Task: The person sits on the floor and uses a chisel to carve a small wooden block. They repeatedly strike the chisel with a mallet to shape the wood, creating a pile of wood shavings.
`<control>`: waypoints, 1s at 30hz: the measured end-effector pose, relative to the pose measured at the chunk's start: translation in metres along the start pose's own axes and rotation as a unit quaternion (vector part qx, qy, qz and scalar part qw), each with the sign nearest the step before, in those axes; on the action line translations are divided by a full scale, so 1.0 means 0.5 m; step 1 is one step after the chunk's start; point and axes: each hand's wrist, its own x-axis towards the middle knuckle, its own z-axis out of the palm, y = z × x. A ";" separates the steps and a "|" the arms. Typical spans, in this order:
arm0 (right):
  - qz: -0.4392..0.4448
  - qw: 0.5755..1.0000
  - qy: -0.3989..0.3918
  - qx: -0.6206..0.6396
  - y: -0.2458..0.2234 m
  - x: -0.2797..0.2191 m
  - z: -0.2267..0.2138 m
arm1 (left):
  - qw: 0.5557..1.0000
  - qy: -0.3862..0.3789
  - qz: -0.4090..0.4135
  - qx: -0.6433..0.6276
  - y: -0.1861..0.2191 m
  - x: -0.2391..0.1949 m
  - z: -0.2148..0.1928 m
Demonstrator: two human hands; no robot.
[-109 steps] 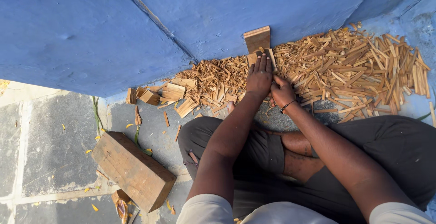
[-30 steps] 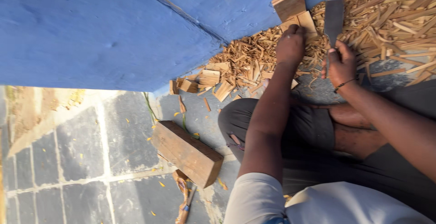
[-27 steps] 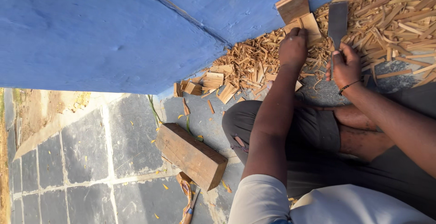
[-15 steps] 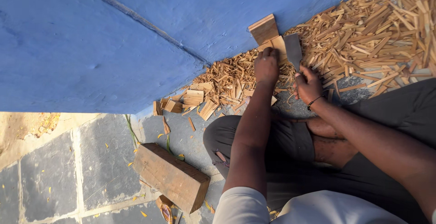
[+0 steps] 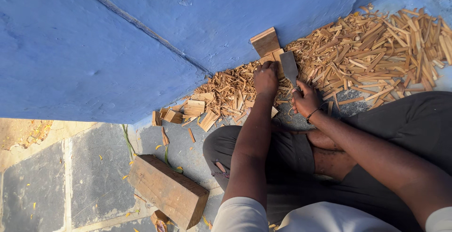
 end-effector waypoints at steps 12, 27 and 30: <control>0.035 0.997 -0.023 -0.069 -0.040 -0.102 -0.003 | 0.976 -0.118 0.161 0.090 0.105 -0.109 -0.069; 0.103 0.990 -0.062 -0.071 -0.079 -0.083 0.020 | 0.971 -0.186 0.051 0.144 0.056 -0.114 0.002; 0.097 0.992 -0.054 -0.058 -0.078 -0.028 0.032 | 0.972 -0.177 0.052 0.145 0.040 -0.070 0.018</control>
